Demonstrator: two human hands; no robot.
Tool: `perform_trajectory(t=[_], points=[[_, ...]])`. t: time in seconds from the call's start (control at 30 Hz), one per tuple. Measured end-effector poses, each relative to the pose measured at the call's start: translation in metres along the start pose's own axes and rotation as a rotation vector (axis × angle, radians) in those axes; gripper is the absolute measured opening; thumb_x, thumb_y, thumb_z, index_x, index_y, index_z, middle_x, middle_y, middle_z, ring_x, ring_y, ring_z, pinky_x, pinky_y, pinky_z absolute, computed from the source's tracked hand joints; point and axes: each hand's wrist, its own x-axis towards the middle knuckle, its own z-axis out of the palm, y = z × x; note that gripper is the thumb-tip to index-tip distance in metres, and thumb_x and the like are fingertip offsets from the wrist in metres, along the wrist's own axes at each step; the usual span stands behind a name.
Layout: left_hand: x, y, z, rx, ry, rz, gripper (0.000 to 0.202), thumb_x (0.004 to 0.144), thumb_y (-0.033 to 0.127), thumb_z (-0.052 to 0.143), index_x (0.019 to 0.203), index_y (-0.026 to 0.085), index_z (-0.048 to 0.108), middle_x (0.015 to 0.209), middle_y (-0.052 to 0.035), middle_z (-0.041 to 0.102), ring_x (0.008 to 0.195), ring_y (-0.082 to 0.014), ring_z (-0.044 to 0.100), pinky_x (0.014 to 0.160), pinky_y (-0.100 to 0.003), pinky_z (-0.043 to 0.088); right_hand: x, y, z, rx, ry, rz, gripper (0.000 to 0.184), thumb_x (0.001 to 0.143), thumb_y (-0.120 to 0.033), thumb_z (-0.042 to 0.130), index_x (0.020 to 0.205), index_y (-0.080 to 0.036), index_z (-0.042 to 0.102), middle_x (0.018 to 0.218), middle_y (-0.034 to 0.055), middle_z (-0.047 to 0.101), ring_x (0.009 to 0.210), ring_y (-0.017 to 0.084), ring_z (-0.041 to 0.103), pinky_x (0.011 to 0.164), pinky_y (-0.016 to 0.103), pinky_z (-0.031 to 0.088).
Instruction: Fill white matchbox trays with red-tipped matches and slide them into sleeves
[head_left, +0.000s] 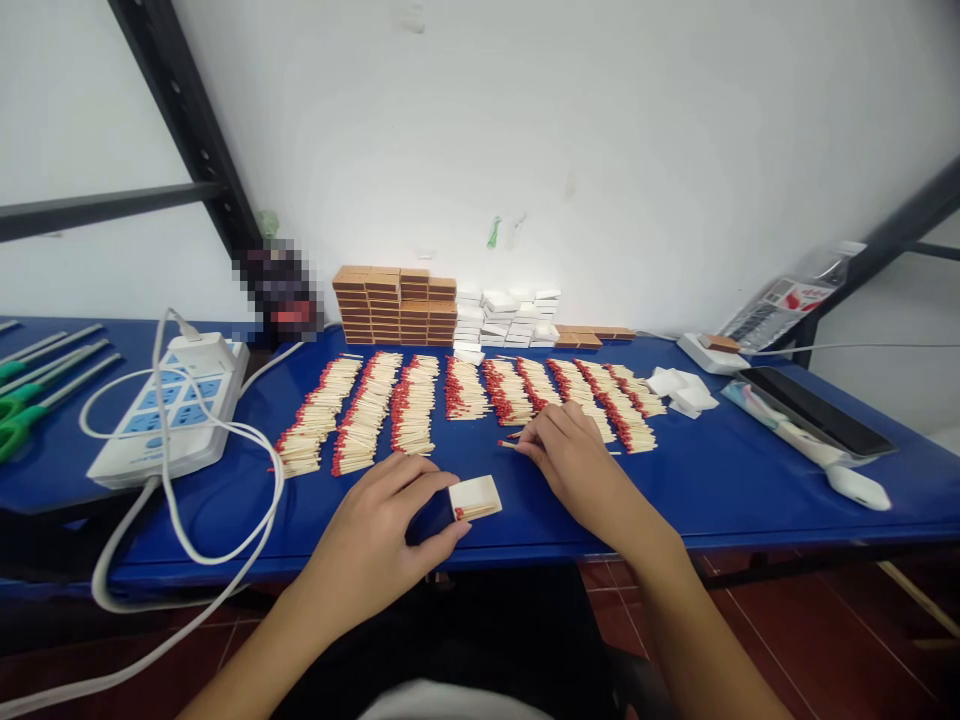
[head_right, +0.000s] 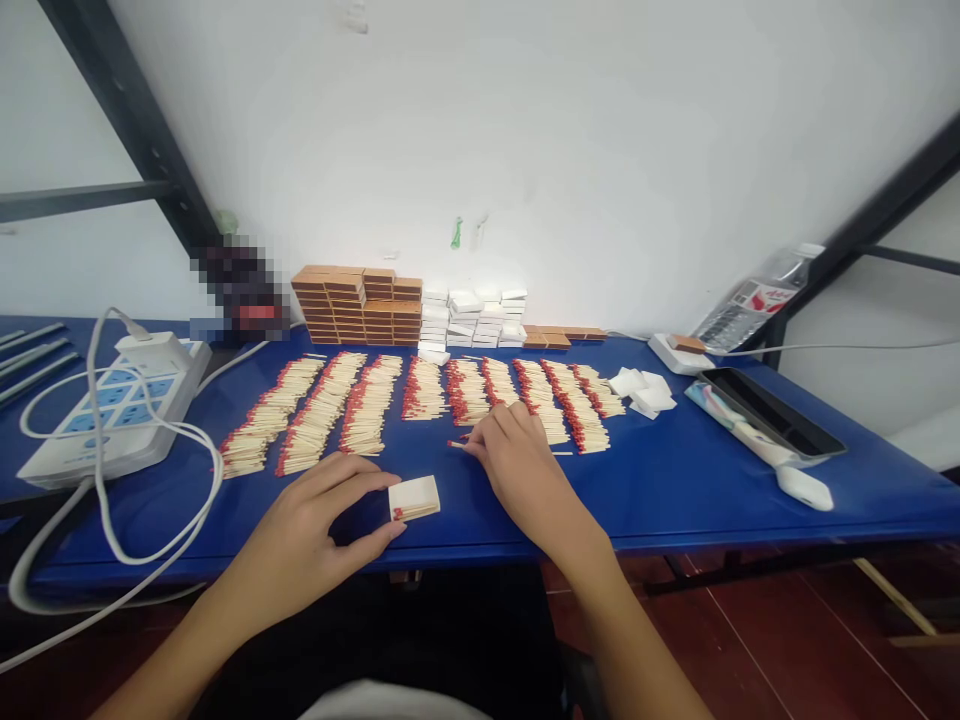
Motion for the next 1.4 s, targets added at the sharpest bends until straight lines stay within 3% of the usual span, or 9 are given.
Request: perform_trajectory(t=[0.2,0.47,0.67,1.2,1.4], points=[[0.002,0.000,0.000,-0.012,-0.013,-0.001,0.025,0.099,0.026,0.079,0.124,0.025,0.073,0.115,-0.0064,0.076,0.107,-0.0262,0.073,0.095,-0.041,0.059,-0.012,-0.036,-0.016,0.131,-0.086,-0.092,0.012,0.113,-0.022,0.057,0.102,-0.023,0.061,0.107,0.0068,0.066,0.104,0.026,0.057,0.095,0.043,0.048],[0.001,0.000,0.000,-0.017,0.006,0.022,0.023,0.099,0.024,0.079,0.121,0.024,0.073,0.114,-0.0067,0.076,0.107,-0.0258,0.073,0.096,-0.042,0.059,-0.016,-0.054,-0.002,-0.097,-0.089,-0.172,0.011,0.111,-0.019,0.058,0.102,-0.022,0.063,0.104,0.0084,0.064,0.099,0.028,0.053,0.091,0.047,0.046],[0.002,0.002,-0.001,-0.023,-0.011,0.012,0.021,0.100,0.024,0.077,0.120,0.024,0.073,0.113,-0.0063,0.076,0.103,-0.0250,0.073,0.093,-0.041,0.059,-0.017,-0.054,-0.009,-0.020,-0.152,-0.181,0.009,0.112,-0.022,0.058,0.105,-0.022,0.064,0.108,0.0085,0.064,0.102,0.028,0.055,0.092,0.046,0.047],[0.002,0.001,-0.001,-0.018,-0.016,0.019,0.022,0.100,0.023,0.077,0.122,0.025,0.072,0.114,-0.0066,0.076,0.105,-0.0251,0.073,0.093,-0.041,0.060,-0.015,-0.057,-0.012,0.114,-0.168,-0.146,0.017,0.115,-0.022,0.051,0.105,-0.022,0.064,0.108,0.0078,0.066,0.102,0.026,0.056,0.095,0.046,0.049],[-0.001,0.000,0.000,-0.001,-0.010,-0.004,0.027,0.099,0.027,0.079,0.125,0.025,0.073,0.118,-0.0074,0.076,0.110,-0.0274,0.074,0.099,-0.044,0.059,-0.009,-0.027,-0.019,0.194,-0.043,-0.059,0.015,0.114,-0.026,0.054,0.104,-0.024,0.066,0.104,0.0078,0.070,0.103,0.027,0.060,0.093,0.044,0.050]])
